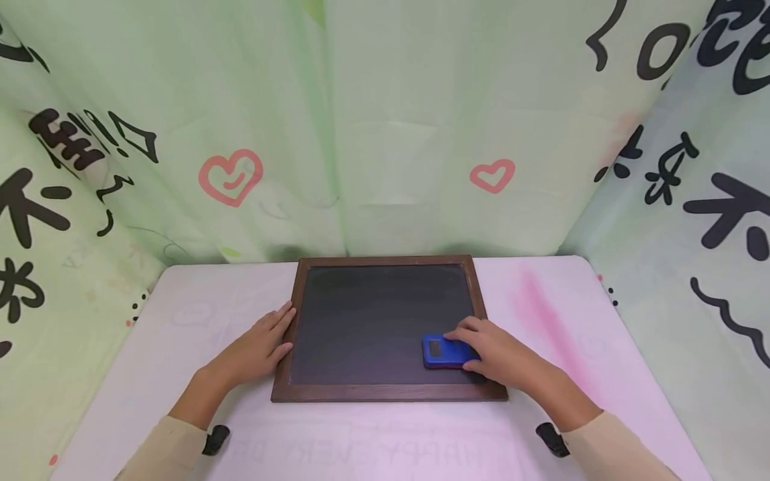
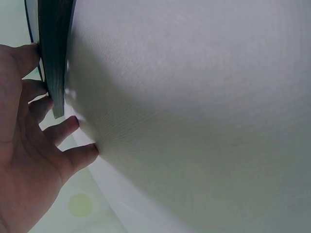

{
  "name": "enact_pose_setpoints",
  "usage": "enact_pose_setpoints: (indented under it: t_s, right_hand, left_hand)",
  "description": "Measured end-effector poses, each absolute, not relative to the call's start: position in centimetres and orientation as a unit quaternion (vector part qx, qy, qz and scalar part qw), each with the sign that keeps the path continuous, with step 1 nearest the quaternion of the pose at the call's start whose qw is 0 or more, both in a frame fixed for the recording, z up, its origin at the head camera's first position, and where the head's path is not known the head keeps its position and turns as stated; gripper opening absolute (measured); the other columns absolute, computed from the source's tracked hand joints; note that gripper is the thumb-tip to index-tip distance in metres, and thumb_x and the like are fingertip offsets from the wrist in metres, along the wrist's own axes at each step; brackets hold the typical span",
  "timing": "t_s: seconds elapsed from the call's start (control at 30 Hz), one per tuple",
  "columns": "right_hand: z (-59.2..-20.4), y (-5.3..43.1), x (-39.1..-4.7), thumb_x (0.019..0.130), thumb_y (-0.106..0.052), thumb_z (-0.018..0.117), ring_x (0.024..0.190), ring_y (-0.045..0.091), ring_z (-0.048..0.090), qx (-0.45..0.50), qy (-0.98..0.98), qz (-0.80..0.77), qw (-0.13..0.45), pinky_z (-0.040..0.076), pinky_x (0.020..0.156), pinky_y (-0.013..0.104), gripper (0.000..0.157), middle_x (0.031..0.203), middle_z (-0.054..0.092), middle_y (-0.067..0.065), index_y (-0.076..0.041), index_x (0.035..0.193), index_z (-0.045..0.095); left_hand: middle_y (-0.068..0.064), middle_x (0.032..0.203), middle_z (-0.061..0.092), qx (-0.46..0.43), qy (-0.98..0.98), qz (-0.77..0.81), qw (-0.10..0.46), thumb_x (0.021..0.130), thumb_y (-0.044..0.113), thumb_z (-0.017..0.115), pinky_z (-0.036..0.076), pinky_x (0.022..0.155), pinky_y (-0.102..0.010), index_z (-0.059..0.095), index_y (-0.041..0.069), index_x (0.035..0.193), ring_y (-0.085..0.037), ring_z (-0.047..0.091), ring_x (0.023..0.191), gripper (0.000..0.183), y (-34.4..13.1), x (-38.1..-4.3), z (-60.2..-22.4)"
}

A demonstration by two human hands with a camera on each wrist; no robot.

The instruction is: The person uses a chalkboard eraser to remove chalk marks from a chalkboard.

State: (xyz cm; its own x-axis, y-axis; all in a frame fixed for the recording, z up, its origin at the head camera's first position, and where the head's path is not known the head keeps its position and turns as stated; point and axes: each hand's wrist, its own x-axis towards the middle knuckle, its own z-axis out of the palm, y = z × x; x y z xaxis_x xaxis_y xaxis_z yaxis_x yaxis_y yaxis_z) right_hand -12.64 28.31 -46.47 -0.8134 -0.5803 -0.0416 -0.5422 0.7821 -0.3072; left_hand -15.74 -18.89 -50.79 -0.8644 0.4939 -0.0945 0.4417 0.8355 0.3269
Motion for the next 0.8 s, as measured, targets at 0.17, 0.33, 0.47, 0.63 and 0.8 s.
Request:
enact_pose_setpoints:
  t_s: [0.17, 0.33, 0.47, 0.63, 0.8]
  right_hand:
    - [-46.5, 27.4, -12.8, 0.085, -0.018, 0.086, 0.111, 0.029, 0.064, -0.307, 0.940, -0.139, 0.060, 0.059, 0.091, 0.046, 0.051, 0.124, 0.063, 0.009, -0.012, 0.133, 0.068]
    - [-46.6, 25.8, -13.3, 0.087, -0.019, 0.084, 0.112, 0.028, 0.064, -0.319, 0.936, -0.133, 0.058, 0.058, 0.092, 0.045, 0.051, 0.125, 0.063, 0.009, -0.012, 0.135, 0.067]
    - [-46.8, 23.8, -13.7, 0.089, -0.022, 0.082, 0.112, 0.029, 0.063, -0.327, 0.934, -0.130, 0.066, 0.058, 0.093, 0.045, 0.052, 0.126, 0.062, 0.010, -0.011, 0.137, 0.066]
    - [-47.0, 20.7, -14.2, 0.093, -0.027, 0.079, 0.113, 0.028, 0.061, -0.330, 0.932, -0.123, 0.084, 0.058, 0.092, 0.043, 0.054, 0.129, 0.062, 0.011, -0.011, 0.142, 0.064]
    - [-47.0, 16.8, -14.6, 0.094, -0.031, 0.077, 0.113, 0.027, 0.061, -0.344, 0.930, -0.102, 0.076, 0.058, 0.093, 0.041, 0.056, 0.131, 0.062, 0.012, -0.011, 0.144, 0.062]
  left_hand:
    - [-0.013, 0.173, 0.017, 0.239, 0.956, 0.145, 0.093, 0.110, 0.030, 0.049, 0.031, 0.121, -0.064, 0.024, 0.002, 0.164, -0.046, 0.028, 0.154, 0.066, -18.9, -15.7, -50.9]
    - [-0.014, 0.173, 0.016, 0.240, 0.955, 0.144, 0.094, 0.110, 0.030, 0.049, 0.030, 0.123, -0.061, 0.023, 0.001, 0.164, -0.046, 0.028, 0.154, 0.066, -18.8, -15.7, -51.0]
    - [-0.014, 0.173, 0.017, 0.239, 0.955, 0.145, 0.094, 0.110, 0.029, 0.049, 0.029, 0.123, -0.060, 0.023, 0.001, 0.163, -0.047, 0.028, 0.154, 0.066, -18.8, -15.7, -51.0]
    - [-0.014, 0.173, 0.016, 0.238, 0.955, 0.146, 0.099, 0.110, 0.029, 0.049, 0.030, 0.122, -0.063, 0.023, 0.002, 0.164, -0.046, 0.027, 0.154, 0.066, -18.9, -15.5, -50.9]
    - [-0.015, 0.173, 0.018, 0.238, 0.955, 0.146, 0.097, 0.110, 0.027, 0.049, 0.031, 0.120, -0.064, 0.024, 0.001, 0.163, -0.047, 0.028, 0.154, 0.064, -18.8, -15.5, -50.6]
